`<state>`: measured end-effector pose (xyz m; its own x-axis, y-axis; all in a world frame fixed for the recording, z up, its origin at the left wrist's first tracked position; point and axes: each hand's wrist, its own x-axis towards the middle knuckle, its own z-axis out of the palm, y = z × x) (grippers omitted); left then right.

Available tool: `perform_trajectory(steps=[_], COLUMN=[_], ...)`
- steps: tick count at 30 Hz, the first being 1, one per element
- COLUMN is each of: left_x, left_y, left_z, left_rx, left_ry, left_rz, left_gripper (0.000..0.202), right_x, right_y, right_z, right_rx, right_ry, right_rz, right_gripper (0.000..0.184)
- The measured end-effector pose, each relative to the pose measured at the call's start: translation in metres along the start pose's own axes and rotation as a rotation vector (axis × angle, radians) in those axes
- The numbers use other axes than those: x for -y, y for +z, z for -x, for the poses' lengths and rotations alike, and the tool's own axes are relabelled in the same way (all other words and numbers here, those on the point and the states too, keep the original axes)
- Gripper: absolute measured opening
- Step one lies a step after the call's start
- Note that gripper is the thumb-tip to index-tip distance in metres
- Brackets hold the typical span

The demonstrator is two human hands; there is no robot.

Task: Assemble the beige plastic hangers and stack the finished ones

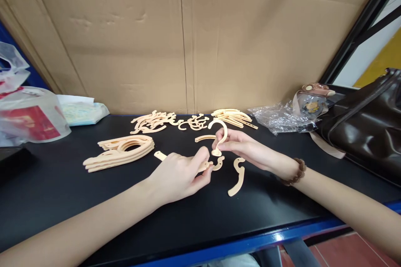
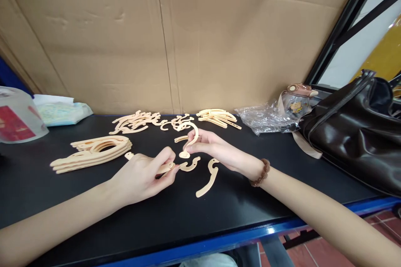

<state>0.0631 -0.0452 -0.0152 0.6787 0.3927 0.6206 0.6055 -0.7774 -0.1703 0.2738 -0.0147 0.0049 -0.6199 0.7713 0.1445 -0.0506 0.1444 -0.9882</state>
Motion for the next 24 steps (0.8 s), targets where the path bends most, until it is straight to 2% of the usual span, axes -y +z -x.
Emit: perform_trajectory(steps=[3,7,10,13,16,20,24], left_x=[0.001,0.001,0.0,0.0,0.0,0.001,0.0], left_y=[-0.001,-0.005,-0.006,-0.006,-0.006,-0.006,-0.003], left_z=[-0.001,-0.002,-0.002,-0.003,-0.005,-0.006,-0.004], left_rx=[-0.046,-0.116,-0.123,-0.135,-0.116,-0.063,-0.052], left_ry=[-0.009,0.046,0.066,0.045,0.019,-0.015,-0.032], left_rz=[0.003,0.038,0.04,0.039,0.057,0.125,0.185], left_gripper=[0.008,0.004,0.024,0.022,0.011,0.026,0.034], right_x=[0.0,0.002,0.002,0.001,-0.002,-0.005,-0.009], right_y=[0.001,0.003,0.004,0.003,0.001,0.002,0.004], right_z=[0.001,0.002,0.002,0.002,0.003,0.002,0.001], right_rx=[0.04,0.052,0.052,0.069,0.093,0.132,0.146], right_ry=[-0.006,0.0,0.005,-0.022,-0.05,-0.049,-0.022], right_rz=[-0.014,-0.005,-0.056,-0.075,-0.093,-0.132,-0.139], right_gripper=[0.017,0.018,0.02,0.02,0.021,0.024,0.025])
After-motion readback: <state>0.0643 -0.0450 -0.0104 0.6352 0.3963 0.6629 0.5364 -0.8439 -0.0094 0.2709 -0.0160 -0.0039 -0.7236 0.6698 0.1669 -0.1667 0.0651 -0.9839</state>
